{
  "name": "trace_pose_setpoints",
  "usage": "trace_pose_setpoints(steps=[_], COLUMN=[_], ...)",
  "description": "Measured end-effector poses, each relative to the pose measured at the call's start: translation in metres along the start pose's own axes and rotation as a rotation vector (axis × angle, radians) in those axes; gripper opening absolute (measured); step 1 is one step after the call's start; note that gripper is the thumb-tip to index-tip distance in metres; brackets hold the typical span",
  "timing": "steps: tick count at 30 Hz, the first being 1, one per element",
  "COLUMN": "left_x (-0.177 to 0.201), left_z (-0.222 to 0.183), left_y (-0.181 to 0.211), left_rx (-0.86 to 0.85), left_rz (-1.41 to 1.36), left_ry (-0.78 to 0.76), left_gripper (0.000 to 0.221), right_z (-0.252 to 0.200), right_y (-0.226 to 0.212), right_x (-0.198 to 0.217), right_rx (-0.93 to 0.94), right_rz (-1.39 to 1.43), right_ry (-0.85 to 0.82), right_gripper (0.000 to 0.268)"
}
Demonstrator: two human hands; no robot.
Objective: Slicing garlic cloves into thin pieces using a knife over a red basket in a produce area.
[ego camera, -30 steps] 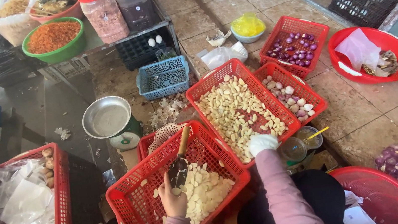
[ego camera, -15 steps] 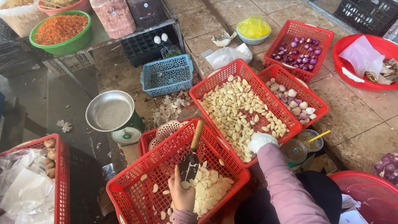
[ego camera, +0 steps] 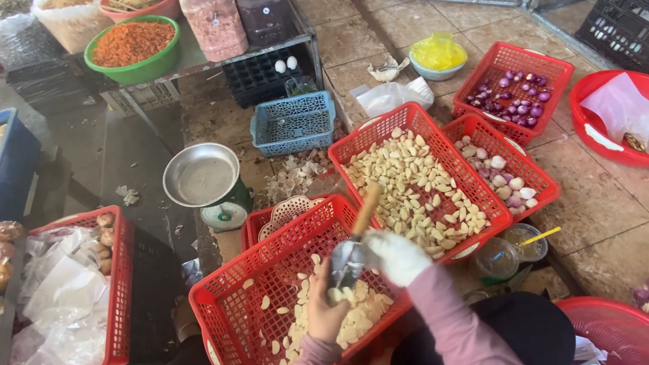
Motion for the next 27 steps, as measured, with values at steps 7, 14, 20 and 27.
trace_pose_setpoints(steps=[7, 14, 20, 27], left_x=[-0.008, -0.002, 0.004, 0.013], left_z=[-0.002, -0.003, -0.003, 0.002], left_y=[-0.006, 0.001, -0.001, -0.018], left_rx=[0.004, -0.167, -0.152, -0.066], left_rz=[0.231, 0.373, 0.383, 0.390], left_ry=[0.031, 0.093, 0.101, 0.091], left_gripper=[0.101, 0.095, 0.089, 0.089], right_z=[0.047, 0.008, 0.023, 0.010], right_y=[0.107, 0.083, 0.096, 0.097], right_x=[-0.009, -0.020, -0.037, -0.038], right_rx=[-0.027, -0.105, -0.130, -0.188], right_rz=[0.029, 0.002, 0.504, 0.226], right_ry=[-0.115, 0.026, -0.137, 0.010], right_gripper=[0.027, 0.042, 0.016, 0.030])
Point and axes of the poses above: each hand's wrist, its own z-axis towards the middle knuckle, its own x-axis out of the back of the hand, y = z × x, the point moved 9 cm from there along z, towards the middle knuckle, and after that the axes turned 9 degrees about z, right-handed, at the moved point
